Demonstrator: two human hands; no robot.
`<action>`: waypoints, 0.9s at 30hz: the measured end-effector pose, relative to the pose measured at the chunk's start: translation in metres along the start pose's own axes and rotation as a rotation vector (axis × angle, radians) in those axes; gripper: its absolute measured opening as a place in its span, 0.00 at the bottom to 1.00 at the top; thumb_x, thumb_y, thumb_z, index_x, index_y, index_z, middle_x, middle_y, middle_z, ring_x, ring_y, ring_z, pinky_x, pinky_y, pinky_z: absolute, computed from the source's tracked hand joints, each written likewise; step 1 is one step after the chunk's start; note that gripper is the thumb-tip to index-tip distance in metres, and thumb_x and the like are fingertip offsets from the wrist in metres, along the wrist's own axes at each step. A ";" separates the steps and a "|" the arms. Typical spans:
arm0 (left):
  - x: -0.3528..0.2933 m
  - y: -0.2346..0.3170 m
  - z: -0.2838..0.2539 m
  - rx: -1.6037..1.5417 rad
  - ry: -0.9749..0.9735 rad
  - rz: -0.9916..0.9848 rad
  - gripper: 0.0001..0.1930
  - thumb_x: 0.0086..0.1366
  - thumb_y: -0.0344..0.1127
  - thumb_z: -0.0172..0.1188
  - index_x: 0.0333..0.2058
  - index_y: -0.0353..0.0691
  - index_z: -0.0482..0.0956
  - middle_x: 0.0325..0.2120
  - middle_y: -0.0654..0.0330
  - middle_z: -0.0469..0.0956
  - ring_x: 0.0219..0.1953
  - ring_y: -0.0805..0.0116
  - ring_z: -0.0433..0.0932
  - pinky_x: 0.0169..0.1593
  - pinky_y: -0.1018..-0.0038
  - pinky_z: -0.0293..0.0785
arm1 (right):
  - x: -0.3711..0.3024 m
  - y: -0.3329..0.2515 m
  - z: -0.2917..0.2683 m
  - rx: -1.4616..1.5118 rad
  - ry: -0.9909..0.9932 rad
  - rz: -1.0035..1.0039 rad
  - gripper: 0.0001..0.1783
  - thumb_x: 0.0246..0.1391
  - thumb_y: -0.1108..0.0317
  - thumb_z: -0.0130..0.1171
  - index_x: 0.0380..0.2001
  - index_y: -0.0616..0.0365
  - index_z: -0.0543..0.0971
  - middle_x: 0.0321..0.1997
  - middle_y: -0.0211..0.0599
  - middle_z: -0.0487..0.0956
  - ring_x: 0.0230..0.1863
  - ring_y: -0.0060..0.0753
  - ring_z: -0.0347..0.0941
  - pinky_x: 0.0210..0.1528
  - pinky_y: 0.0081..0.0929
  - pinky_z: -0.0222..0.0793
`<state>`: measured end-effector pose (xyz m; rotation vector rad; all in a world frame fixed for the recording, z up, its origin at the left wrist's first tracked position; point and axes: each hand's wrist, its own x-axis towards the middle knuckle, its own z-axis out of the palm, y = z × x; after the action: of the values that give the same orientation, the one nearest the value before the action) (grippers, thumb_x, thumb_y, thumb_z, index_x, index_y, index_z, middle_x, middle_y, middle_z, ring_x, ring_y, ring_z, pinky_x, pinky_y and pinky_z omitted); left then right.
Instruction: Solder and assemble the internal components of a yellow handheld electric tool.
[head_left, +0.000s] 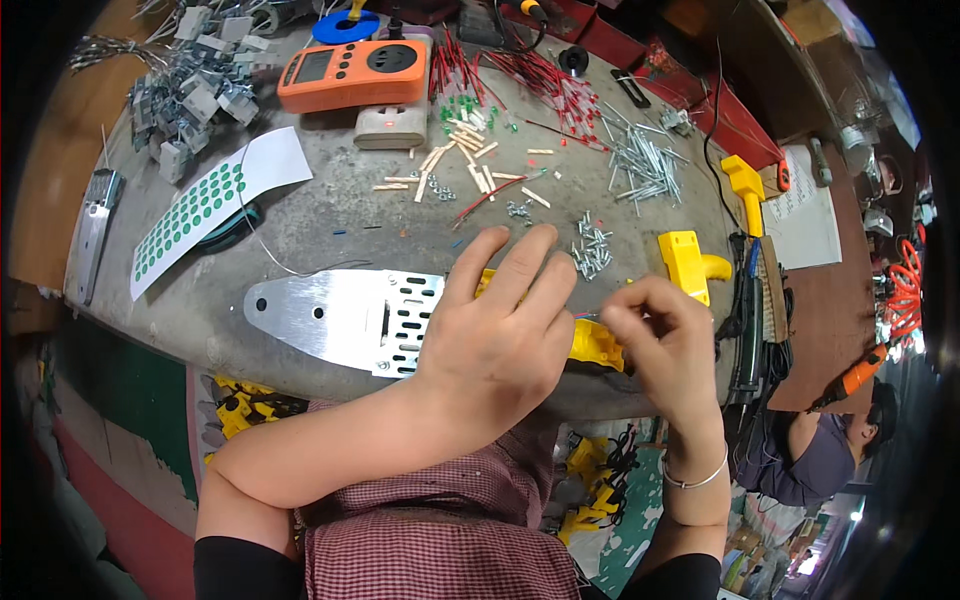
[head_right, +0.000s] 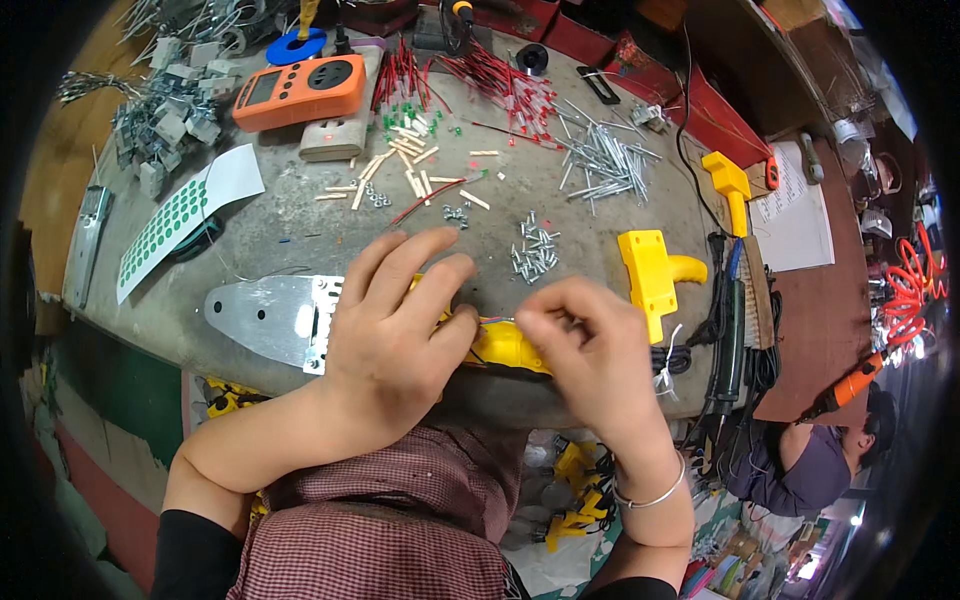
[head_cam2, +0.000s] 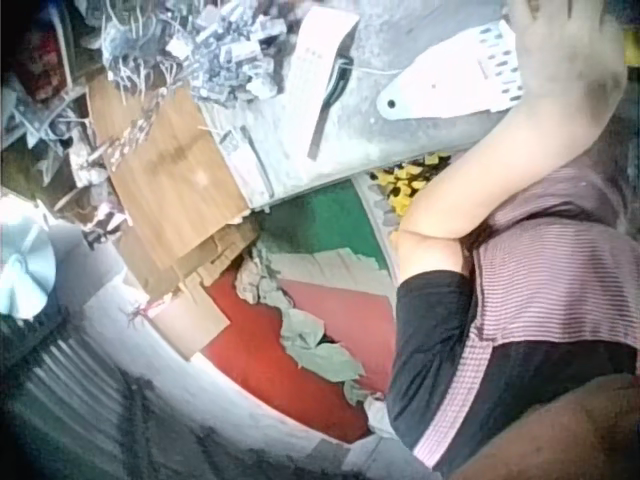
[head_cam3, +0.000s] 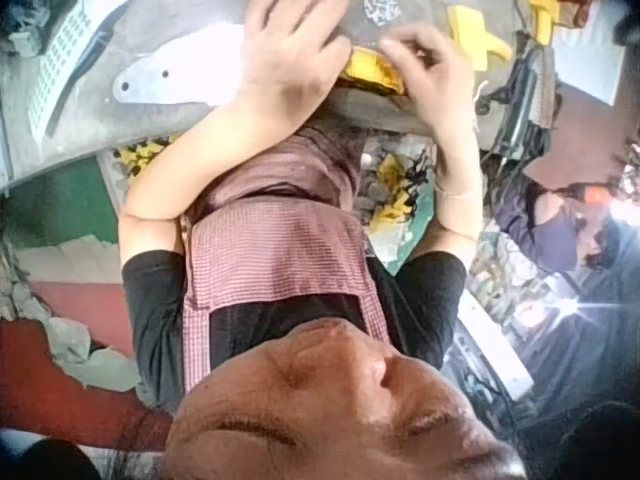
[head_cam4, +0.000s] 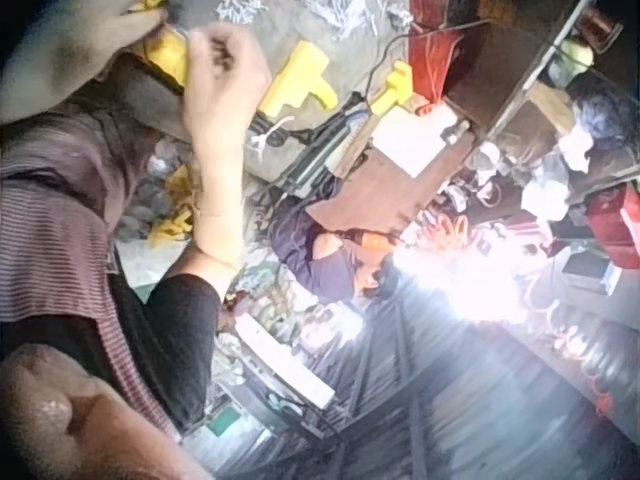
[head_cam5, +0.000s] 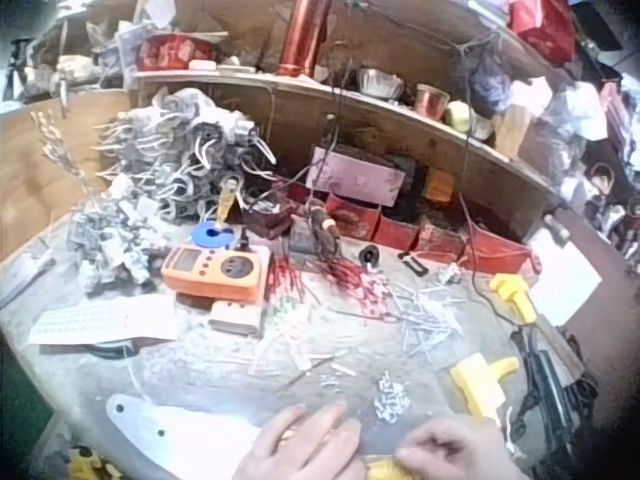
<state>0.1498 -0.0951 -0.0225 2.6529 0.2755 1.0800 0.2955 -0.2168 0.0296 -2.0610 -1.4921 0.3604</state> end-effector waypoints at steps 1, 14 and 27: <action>0.001 0.000 0.000 -0.006 -0.001 0.002 0.07 0.45 0.32 0.59 0.24 0.36 0.77 0.42 0.54 0.74 0.54 0.51 0.70 0.55 0.54 0.68 | -0.004 0.003 -0.004 0.249 0.038 0.209 0.06 0.51 0.77 0.64 0.33 0.65 0.77 0.27 0.31 0.76 0.26 0.20 0.71 0.27 0.18 0.65; 0.005 -0.003 0.000 -0.060 -0.020 -0.034 0.07 0.42 0.31 0.62 0.22 0.37 0.75 0.41 0.56 0.75 0.51 0.52 0.72 0.51 0.55 0.70 | -0.017 0.013 0.011 0.565 0.196 0.216 0.08 0.50 0.81 0.65 0.35 0.66 0.79 0.35 0.34 0.78 0.33 0.16 0.74 0.34 0.13 0.72; 0.006 -0.002 0.000 -0.082 -0.001 -0.021 0.06 0.46 0.31 0.57 0.22 0.35 0.74 0.37 0.52 0.73 0.50 0.53 0.72 0.54 0.57 0.67 | -0.008 0.004 0.000 0.381 0.137 0.140 0.07 0.49 0.82 0.64 0.34 0.66 0.81 0.32 0.33 0.79 0.31 0.16 0.75 0.32 0.13 0.71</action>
<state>0.1541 -0.0919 -0.0195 2.5729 0.2534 1.0601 0.2961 -0.2257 0.0261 -1.8459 -1.1034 0.5044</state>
